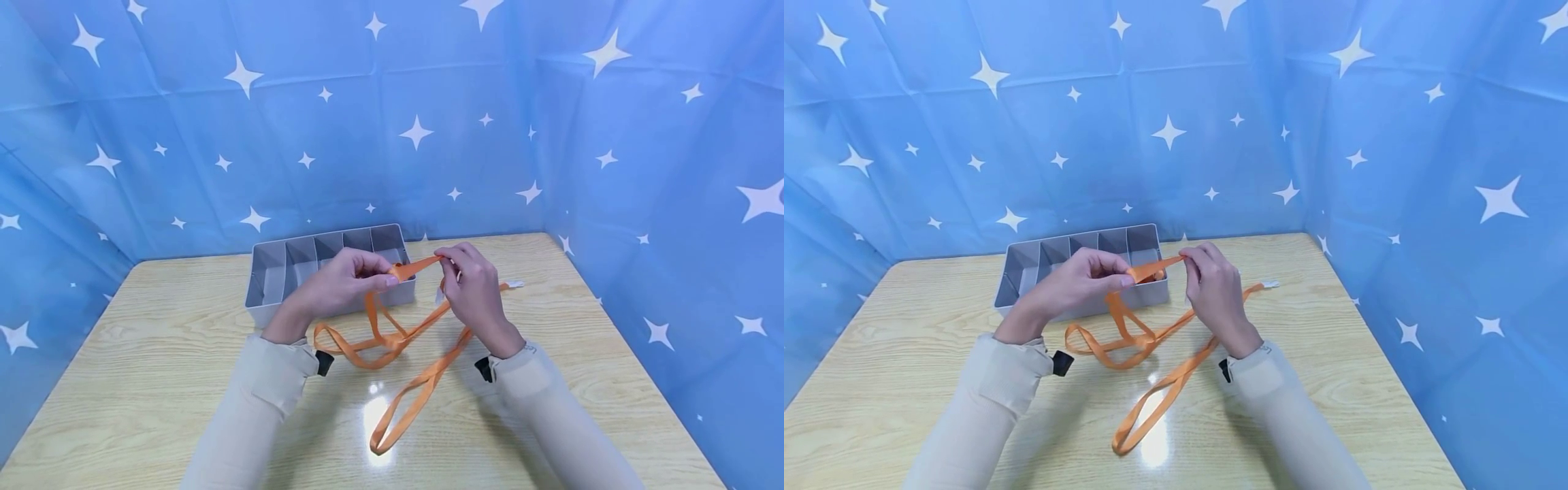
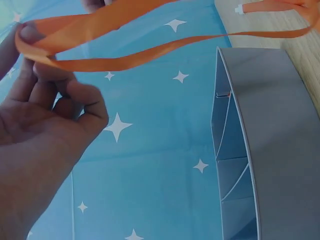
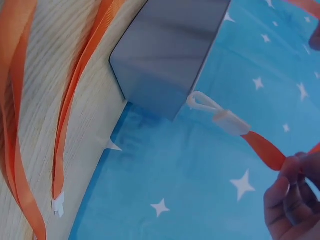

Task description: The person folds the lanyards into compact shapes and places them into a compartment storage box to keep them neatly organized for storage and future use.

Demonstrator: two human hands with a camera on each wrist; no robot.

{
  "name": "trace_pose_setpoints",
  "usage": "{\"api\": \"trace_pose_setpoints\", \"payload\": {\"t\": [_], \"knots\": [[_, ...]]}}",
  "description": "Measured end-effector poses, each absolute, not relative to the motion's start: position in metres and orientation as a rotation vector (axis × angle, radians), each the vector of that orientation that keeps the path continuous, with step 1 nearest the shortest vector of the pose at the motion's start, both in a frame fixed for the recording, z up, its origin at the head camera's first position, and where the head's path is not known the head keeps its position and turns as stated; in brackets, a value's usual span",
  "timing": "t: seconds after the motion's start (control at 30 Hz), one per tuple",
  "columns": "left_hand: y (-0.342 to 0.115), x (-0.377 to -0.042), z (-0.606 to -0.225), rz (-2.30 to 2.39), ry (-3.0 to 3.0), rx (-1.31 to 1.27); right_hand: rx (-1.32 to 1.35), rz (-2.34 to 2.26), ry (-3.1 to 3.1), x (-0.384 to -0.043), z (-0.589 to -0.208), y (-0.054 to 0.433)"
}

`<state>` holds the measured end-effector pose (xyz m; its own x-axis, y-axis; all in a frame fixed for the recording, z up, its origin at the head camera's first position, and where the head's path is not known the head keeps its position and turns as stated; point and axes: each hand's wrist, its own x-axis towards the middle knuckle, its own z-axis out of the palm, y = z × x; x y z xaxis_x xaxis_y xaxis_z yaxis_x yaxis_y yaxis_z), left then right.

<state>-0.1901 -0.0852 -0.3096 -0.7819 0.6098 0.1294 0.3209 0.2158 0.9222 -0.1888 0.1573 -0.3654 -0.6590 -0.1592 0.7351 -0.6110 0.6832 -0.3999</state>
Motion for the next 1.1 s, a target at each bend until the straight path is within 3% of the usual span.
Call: {"api": "trace_pose_setpoints", "payload": {"t": [1.1], "knots": [[-0.060,-0.184,-0.307,2.124,2.200,0.729,0.701,0.946,-2.215,-0.167,-0.387,0.125]]}}
